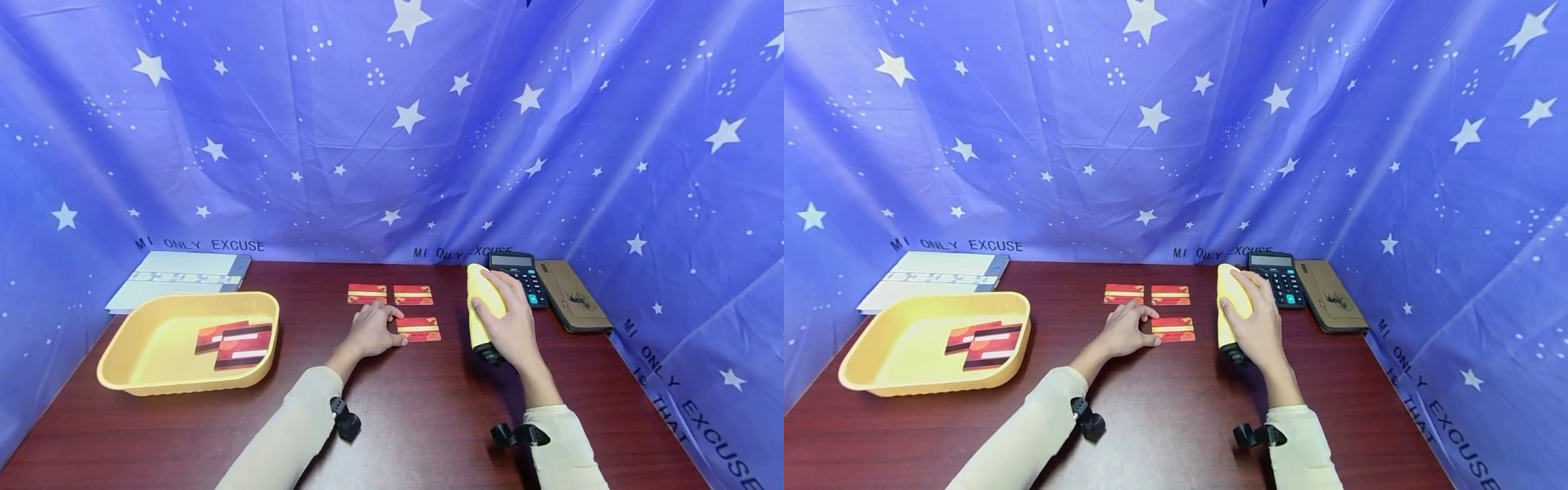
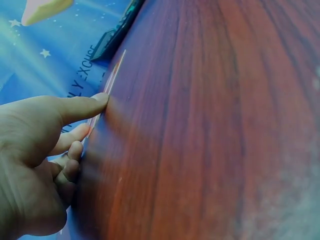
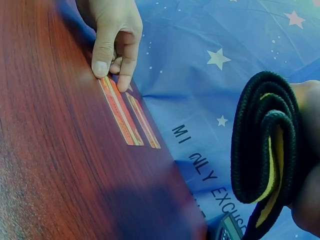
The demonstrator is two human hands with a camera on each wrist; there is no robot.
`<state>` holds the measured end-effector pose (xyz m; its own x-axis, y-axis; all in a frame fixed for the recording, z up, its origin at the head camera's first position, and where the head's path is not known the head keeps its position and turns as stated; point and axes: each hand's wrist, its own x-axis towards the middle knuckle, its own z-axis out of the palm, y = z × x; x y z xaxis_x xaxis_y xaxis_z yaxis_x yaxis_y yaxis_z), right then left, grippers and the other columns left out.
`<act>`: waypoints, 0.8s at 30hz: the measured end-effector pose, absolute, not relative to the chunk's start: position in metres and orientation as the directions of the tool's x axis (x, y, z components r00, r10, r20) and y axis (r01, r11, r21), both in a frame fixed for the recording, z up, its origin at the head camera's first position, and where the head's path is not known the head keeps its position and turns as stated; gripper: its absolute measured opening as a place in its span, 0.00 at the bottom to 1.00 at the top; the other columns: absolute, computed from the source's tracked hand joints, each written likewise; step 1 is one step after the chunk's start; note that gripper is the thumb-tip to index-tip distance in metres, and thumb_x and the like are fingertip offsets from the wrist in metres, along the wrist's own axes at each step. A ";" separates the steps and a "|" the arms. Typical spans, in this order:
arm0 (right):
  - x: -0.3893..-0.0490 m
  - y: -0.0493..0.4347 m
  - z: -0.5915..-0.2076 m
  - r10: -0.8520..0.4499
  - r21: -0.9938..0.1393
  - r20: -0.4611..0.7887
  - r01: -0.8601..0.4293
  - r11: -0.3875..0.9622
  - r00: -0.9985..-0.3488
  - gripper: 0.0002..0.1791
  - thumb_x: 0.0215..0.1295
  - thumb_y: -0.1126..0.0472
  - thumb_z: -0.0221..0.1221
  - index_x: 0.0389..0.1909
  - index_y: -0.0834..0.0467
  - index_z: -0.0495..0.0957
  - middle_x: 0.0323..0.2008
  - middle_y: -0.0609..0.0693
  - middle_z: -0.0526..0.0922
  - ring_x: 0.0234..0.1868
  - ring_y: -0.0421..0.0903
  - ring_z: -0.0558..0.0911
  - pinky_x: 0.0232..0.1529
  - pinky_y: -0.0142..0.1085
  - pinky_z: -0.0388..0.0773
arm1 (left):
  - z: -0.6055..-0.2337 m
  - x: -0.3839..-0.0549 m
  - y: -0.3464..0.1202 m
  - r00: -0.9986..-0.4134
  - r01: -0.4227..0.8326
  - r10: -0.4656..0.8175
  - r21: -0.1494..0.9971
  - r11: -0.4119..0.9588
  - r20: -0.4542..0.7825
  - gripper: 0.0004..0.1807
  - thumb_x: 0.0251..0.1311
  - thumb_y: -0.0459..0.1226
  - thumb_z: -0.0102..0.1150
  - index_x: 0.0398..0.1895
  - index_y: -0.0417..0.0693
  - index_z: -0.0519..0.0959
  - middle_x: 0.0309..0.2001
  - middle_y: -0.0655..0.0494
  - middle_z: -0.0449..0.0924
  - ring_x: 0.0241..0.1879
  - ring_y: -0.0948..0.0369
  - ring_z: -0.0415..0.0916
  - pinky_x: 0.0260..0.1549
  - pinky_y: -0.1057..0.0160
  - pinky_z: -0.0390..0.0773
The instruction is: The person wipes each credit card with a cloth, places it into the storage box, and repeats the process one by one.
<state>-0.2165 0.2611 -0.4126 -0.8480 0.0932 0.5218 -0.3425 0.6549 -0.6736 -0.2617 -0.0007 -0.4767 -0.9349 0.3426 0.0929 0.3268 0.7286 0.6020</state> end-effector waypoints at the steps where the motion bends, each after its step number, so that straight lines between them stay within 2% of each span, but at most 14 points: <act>1: -0.217 0.261 -0.413 0.093 -0.672 0.525 -0.345 0.655 -0.846 0.31 0.61 0.63 0.70 0.67 0.50 0.79 0.68 0.55 0.73 0.66 0.50 0.72 0.51 0.32 0.69 | -0.476 -0.261 0.000 -0.934 0.328 0.344 0.601 0.729 0.094 0.25 0.49 0.48 0.79 0.51 0.53 0.84 0.44 0.55 0.77 0.47 0.55 0.70 0.48 0.53 0.72; 6: -0.218 0.259 -0.414 0.085 -0.671 0.526 -0.352 0.652 -0.846 0.31 0.61 0.64 0.70 0.67 0.51 0.78 0.68 0.55 0.74 0.67 0.51 0.71 0.52 0.33 0.68 | -0.475 -0.259 0.001 -0.937 0.325 0.337 0.601 0.730 0.097 0.25 0.51 0.47 0.78 0.51 0.51 0.83 0.44 0.55 0.77 0.49 0.54 0.72 0.51 0.52 0.73; 15: -0.219 0.256 -0.410 0.095 -0.681 0.517 -0.341 0.648 -0.851 0.31 0.61 0.64 0.70 0.67 0.50 0.78 0.69 0.54 0.73 0.67 0.50 0.72 0.53 0.32 0.68 | -0.470 -0.250 0.005 -0.943 0.318 0.306 0.621 0.717 0.129 0.26 0.53 0.39 0.78 0.51 0.52 0.73 0.48 0.54 0.80 0.56 0.50 0.75 0.55 0.50 0.76; 19: -0.219 0.256 -0.411 0.091 -0.679 0.512 -0.337 0.653 -0.854 0.31 0.62 0.63 0.70 0.67 0.50 0.78 0.69 0.54 0.73 0.67 0.50 0.72 0.53 0.33 0.68 | -0.469 -0.248 0.007 -0.947 0.301 0.299 0.656 0.693 0.118 0.27 0.54 0.36 0.78 0.52 0.54 0.71 0.38 0.57 0.80 0.44 0.53 0.78 0.49 0.53 0.78; 22: -0.219 0.257 -0.411 0.088 -0.680 0.508 -0.336 0.651 -0.857 0.31 0.62 0.63 0.70 0.67 0.50 0.78 0.69 0.55 0.73 0.67 0.52 0.71 0.52 0.34 0.68 | -0.470 -0.247 0.006 -0.940 0.319 0.312 0.679 0.661 0.137 0.27 0.55 0.33 0.76 0.53 0.53 0.70 0.31 0.58 0.76 0.34 0.59 0.75 0.40 0.58 0.78; 24: -0.219 0.257 -0.411 0.087 -0.682 0.508 -0.338 0.648 -0.857 0.31 0.62 0.63 0.70 0.67 0.50 0.78 0.69 0.55 0.73 0.67 0.52 0.72 0.52 0.35 0.69 | -0.470 -0.247 0.004 -0.934 0.337 0.319 0.695 0.635 0.161 0.26 0.55 0.30 0.75 0.52 0.52 0.70 0.30 0.59 0.75 0.31 0.62 0.74 0.37 0.61 0.78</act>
<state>-0.2185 0.2569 -0.4114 -0.8570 0.0870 0.5079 -0.3384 0.6482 -0.6821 -0.2466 0.0043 -0.4703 -0.9339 0.3193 0.1611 0.3370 0.6353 0.6948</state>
